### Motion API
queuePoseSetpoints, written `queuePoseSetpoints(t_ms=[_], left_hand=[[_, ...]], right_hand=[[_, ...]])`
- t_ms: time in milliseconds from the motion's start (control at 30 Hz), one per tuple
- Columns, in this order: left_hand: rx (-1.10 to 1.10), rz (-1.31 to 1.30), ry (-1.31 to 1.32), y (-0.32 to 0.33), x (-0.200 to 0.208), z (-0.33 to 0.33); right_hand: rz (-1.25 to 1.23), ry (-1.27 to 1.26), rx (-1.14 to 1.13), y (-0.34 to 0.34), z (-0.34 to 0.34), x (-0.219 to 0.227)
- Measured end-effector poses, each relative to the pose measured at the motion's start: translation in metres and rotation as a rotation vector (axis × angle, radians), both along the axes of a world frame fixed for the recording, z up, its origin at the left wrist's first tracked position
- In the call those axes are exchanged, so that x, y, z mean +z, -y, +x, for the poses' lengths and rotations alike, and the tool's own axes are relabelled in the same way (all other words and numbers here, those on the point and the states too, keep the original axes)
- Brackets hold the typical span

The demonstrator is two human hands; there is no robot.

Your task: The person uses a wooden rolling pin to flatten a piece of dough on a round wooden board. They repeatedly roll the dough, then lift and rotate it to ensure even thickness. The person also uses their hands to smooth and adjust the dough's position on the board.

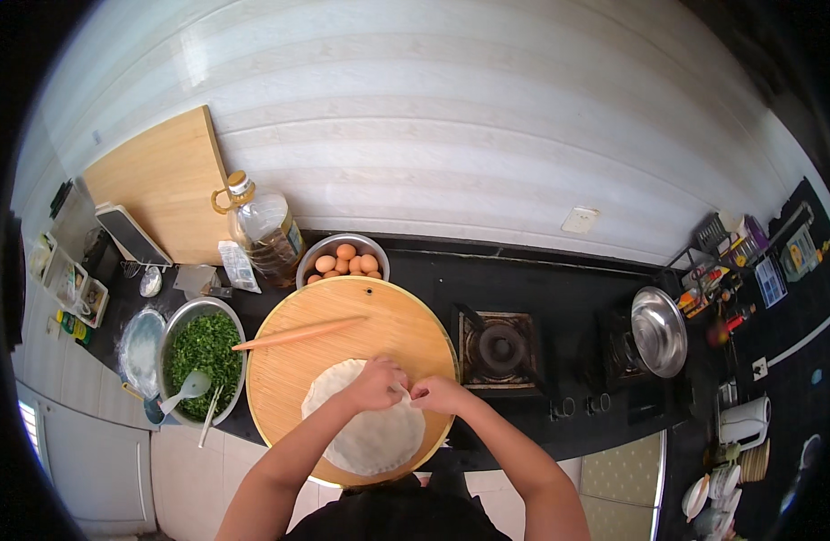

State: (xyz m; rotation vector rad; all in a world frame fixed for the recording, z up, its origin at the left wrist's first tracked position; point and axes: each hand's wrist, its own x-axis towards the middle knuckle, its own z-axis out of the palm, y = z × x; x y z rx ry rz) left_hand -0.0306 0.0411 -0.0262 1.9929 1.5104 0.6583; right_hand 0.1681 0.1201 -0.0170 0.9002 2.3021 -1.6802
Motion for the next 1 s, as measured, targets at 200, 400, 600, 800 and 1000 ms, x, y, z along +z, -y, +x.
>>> queuePoseSetpoints(t_ms=[200,400,600,800,1000], left_hand=[[-0.031,0.011,-0.01,0.0,-0.002,0.002],[-0.118,0.045,-0.044,-0.003,-0.007,0.01],[-0.117,0.062,-0.035,-0.003,-0.01,0.008],[-0.123,0.059,-0.033,-0.003,-0.006,0.007],[-0.104,0.053,-0.091,0.003,0.006,0.019]], right_hand=[[-0.045,0.027,-0.108,0.015,0.011,-0.005],[0.125,0.079,-0.306,0.036,0.012,-0.007],[0.253,0.034,-0.322,0.047,0.014,-0.001],[0.305,0.093,-0.32,0.055,0.017,0.004],[0.268,0.081,-0.388,0.06,0.018,0.003]])
